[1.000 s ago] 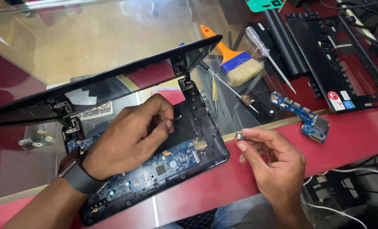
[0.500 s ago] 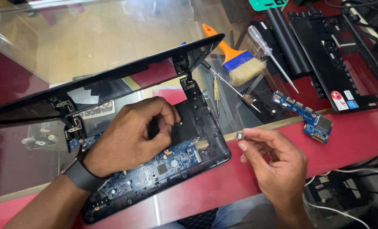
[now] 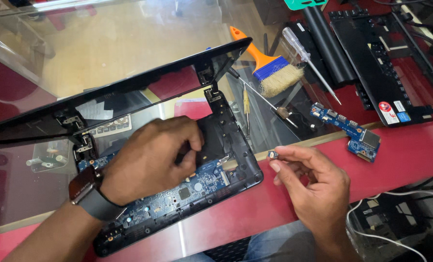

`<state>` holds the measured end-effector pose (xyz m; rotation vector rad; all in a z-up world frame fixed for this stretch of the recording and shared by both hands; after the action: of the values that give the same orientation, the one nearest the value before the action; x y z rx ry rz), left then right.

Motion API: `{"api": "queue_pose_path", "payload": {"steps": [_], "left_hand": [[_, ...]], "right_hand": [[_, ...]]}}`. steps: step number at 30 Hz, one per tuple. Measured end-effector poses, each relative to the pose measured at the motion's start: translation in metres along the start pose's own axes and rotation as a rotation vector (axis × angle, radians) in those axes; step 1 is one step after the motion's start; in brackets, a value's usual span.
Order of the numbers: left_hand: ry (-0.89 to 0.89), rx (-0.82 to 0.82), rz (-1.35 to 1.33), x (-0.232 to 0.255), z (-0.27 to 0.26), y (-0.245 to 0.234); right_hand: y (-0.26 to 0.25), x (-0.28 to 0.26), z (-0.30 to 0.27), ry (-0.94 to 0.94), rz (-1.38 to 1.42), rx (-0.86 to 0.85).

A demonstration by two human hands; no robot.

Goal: The person handles a small cylindrical electronic component and places it onto a circuit board inside an open laptop chassis. They then peel a black adhesive strip from the board and press it down, working with their hands throughout the clip.

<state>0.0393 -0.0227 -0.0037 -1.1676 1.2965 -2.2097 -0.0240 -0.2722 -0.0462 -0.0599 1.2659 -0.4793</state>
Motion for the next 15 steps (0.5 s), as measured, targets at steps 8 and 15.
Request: {"api": "queue_pose_path", "payload": {"steps": [8, 15], "left_hand": [[0.014, 0.087, 0.318, 0.019, 0.032, 0.008], [-0.016, 0.054, 0.446, -0.004, 0.045, 0.036]], "right_hand": [[0.0, 0.001, 0.0, -0.018, -0.041, 0.005], [0.0, 0.003, 0.0, 0.036, 0.037, -0.056]]}}
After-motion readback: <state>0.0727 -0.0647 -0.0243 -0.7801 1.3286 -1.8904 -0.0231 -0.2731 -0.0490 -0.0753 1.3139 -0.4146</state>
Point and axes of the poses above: each hand's wrist, its own z-axis towards the middle knuckle, its own y-axis out of the palm, x = y × z, the point moved 4 cm from there along z, towards the middle knuckle, and after that the axes turned 2 degrees about x, right-handed, at the moved point
